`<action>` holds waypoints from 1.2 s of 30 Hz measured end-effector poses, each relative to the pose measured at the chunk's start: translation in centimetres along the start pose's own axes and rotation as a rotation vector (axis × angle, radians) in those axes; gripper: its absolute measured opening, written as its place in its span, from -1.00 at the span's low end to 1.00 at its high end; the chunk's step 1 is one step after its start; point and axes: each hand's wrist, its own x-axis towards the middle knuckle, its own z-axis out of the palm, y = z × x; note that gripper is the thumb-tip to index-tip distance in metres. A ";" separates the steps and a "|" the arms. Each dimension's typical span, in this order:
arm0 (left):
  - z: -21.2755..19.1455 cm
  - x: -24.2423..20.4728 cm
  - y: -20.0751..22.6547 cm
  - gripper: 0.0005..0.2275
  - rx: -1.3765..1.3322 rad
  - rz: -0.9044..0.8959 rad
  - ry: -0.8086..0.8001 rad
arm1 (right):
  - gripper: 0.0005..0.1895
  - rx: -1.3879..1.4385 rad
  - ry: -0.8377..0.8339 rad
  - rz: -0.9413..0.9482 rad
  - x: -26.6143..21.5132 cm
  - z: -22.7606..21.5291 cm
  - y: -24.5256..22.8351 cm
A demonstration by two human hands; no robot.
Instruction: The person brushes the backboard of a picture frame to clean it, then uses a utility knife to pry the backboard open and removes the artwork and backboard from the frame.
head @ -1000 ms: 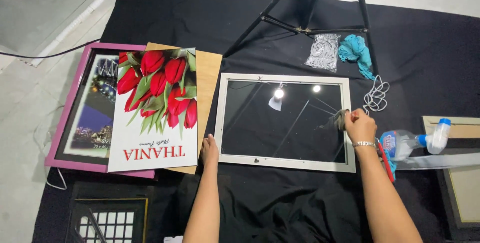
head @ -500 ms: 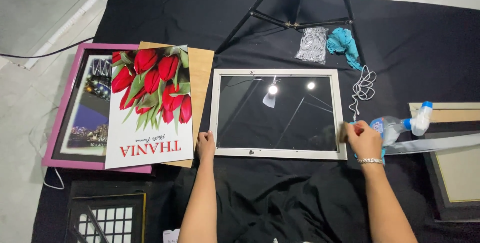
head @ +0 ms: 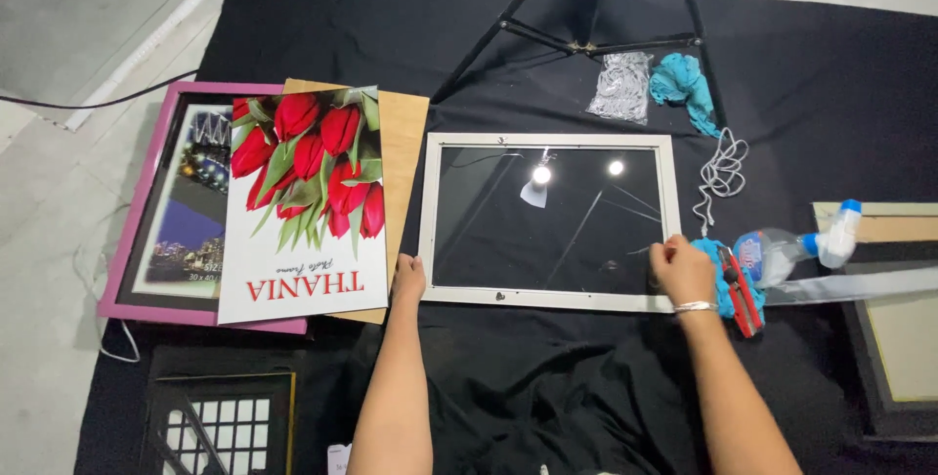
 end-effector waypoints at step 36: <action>0.0 3.9 -3.2 -0.72 -0.001 0.087 -0.095 | -0.82 0.741 -0.416 -0.226 -10.5 6.9 -26.6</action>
